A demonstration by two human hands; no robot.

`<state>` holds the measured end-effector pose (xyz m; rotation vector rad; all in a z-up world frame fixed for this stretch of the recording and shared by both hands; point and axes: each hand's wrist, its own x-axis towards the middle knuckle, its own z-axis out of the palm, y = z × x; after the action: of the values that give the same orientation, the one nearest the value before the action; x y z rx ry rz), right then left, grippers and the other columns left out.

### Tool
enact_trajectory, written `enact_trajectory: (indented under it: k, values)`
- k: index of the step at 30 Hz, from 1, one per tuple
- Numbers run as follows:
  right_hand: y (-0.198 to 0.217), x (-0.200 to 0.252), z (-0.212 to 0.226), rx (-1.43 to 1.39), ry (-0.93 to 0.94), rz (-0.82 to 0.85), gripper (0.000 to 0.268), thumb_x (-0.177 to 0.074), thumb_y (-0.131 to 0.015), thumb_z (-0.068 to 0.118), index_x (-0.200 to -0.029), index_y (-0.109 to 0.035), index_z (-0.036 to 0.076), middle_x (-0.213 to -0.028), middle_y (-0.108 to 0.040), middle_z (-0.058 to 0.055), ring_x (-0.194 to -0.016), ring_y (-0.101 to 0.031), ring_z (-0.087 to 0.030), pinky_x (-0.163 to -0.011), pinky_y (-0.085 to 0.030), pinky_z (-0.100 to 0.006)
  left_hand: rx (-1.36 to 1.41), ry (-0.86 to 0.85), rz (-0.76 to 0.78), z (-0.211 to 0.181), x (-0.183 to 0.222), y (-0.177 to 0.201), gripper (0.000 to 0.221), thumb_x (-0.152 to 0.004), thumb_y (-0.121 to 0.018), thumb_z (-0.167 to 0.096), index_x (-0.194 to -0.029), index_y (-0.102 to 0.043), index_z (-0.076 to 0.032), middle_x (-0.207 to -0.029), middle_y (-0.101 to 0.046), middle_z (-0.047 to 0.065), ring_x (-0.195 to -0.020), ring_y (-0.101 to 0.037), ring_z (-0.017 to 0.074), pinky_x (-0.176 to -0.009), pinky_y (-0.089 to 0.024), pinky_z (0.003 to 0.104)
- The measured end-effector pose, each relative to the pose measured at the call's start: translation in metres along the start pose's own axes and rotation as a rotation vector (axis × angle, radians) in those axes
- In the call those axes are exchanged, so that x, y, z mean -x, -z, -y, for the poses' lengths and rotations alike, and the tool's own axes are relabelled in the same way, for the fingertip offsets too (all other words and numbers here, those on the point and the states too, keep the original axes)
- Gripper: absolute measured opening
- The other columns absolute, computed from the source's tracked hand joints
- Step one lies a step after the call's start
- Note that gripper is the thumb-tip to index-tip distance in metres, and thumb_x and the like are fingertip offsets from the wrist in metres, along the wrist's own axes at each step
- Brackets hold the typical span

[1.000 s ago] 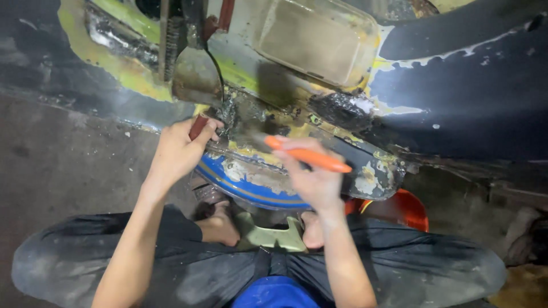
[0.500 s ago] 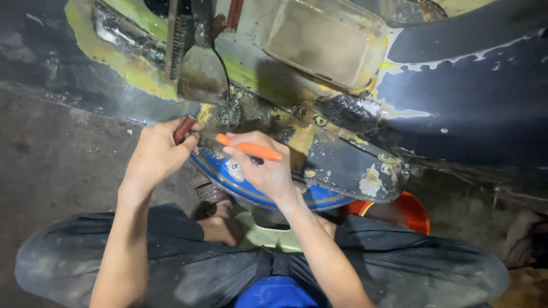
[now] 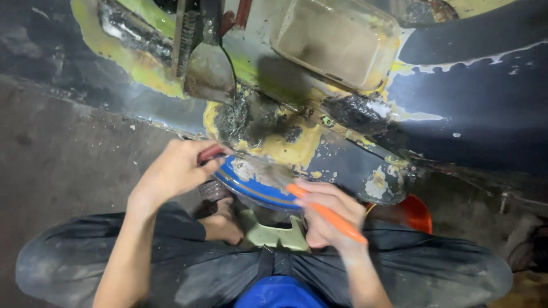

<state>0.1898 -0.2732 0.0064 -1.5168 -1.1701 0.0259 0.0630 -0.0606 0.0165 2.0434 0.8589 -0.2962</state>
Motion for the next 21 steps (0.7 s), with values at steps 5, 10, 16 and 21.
enact_trajectory:
  k: [5,10,16,21]
  values:
    - [0.087,-0.004,-0.009,0.347,-0.267,0.518,0.009,-0.080,-0.065,0.018,-0.084,-0.070,0.013,-0.093,-0.070,0.001,-0.084,-0.067,-0.009,-0.080,-0.050,-0.020,-0.059,-0.245,0.161,0.032,-0.010,-0.035,0.011,-0.082,-0.058,-0.020,-0.075,-0.062,-0.012,-0.066,-0.067,-0.001,-0.068,-0.056,0.0150,-0.060,-0.043,0.030]
    - [0.116,-0.022,-0.019,0.115,-0.393,0.738,0.012,-0.083,-0.059,0.016,-0.090,-0.069,0.011,-0.104,-0.070,-0.006,-0.092,-0.069,-0.016,-0.084,-0.050,-0.026,-0.194,-0.116,0.242,0.020,-0.010,-0.036,0.009,-0.082,-0.055,-0.018,-0.074,-0.058,-0.016,-0.069,-0.069,0.008,-0.074,-0.062,0.0337,-0.060,-0.043,0.036]
    - [0.104,-0.024,-0.028,0.179,-0.305,0.839,0.013,-0.082,-0.062,0.021,-0.078,-0.069,0.011,-0.084,-0.072,0.001,-0.074,-0.070,-0.012,-0.066,-0.051,-0.023,-0.199,-0.102,0.138,0.024,-0.007,-0.025,0.034,-0.077,-0.058,-0.017,-0.109,-0.067,-0.021,-0.103,-0.069,-0.002,-0.098,-0.064,0.0212,-0.081,-0.050,0.035]
    - [0.069,0.003,-0.029,0.012,-0.302,0.659,0.014,-0.080,-0.066,0.019,-0.080,-0.066,0.006,-0.084,-0.071,-0.004,-0.086,-0.072,-0.017,-0.075,-0.055,-0.022,-0.189,-0.021,0.053,0.036,0.002,-0.004,0.031,-0.076,-0.055,-0.012,-0.103,-0.070,-0.014,-0.105,-0.066,0.002,-0.105,-0.060,0.0160,-0.083,-0.048,0.032]
